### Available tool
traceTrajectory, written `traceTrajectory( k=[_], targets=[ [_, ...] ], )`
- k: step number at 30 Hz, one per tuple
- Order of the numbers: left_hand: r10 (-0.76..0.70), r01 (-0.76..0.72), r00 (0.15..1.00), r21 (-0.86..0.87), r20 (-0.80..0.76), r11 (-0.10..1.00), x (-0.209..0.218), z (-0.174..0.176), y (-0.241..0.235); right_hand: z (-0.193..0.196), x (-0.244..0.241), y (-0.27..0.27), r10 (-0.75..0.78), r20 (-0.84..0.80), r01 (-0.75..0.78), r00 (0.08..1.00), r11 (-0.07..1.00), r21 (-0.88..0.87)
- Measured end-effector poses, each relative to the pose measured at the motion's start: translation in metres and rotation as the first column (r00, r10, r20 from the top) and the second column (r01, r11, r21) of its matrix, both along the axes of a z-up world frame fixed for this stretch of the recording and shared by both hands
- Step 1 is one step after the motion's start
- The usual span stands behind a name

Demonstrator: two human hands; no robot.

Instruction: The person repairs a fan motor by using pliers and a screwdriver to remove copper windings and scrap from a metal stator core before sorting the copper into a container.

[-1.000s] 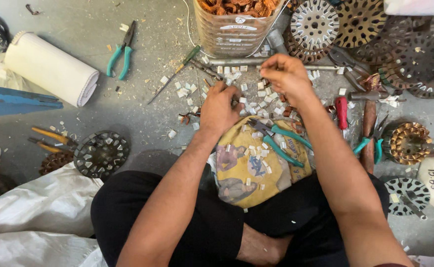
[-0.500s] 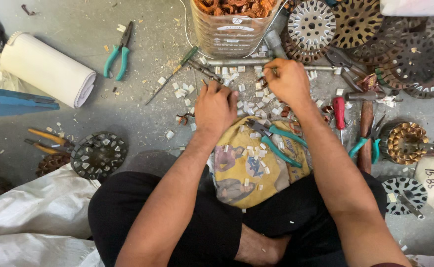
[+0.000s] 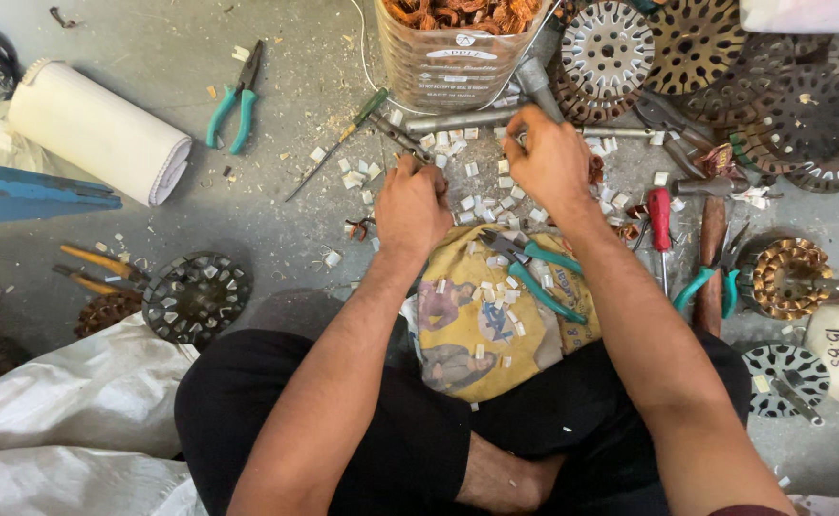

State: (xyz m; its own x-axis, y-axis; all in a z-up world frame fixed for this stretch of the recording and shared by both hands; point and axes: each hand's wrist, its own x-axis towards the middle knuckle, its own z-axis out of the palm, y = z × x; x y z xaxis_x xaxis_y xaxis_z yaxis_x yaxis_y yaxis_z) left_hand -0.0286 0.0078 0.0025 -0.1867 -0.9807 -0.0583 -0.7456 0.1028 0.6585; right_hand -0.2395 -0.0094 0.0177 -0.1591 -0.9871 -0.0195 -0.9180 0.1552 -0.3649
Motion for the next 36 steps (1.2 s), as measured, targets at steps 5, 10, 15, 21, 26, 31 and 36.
traceTrajectory(
  k=[5, 10, 15, 21, 26, 31, 36],
  targets=[
    [0.014, -0.032, 0.990, -0.127, -0.143, 0.991, 0.002, 0.009, -0.001, 0.005, -0.034, -0.005, 0.069, 0.039, -0.071, 0.997, 0.997, 0.033],
    [0.089, -0.087, 0.935, 0.021, -0.343, 0.996, -0.001, 0.012, -0.010, 0.017, -0.034, -0.001, 0.048, 0.046, -0.056, 0.998, 0.976, 0.210],
    [0.105, -0.060, 0.903, 0.121, -0.416, 0.991, -0.002, 0.006, -0.007, 0.018, -0.015, 0.000, 0.223, 0.003, -0.222, 0.975, 0.966, 0.134],
    [0.401, 0.091, 0.515, 0.513, -0.758, 0.853, -0.007, -0.020, -0.014, 0.030, -0.017, 0.003, 0.209, 0.053, -0.215, 0.977, 0.953, 0.215],
    [0.721, 0.457, 0.183, 0.707, -0.669, 0.540, -0.004, -0.005, -0.020, 0.073, -0.007, 0.007, 0.122, 0.463, -0.266, 0.878, 0.928, 0.260],
    [0.757, 0.629, 0.174, 0.662, -0.630, 0.407, -0.014, 0.017, -0.005, 0.119, 0.038, 0.026, 0.585, 0.460, -0.654, 0.668, 0.757, -0.012],
    [0.755, 0.509, 0.200, 0.724, -0.625, 0.465, -0.010, -0.014, -0.007, 0.128, 0.008, 0.028, 0.459, 0.428, -0.475, 0.779, 0.877, -0.075]
  ],
)
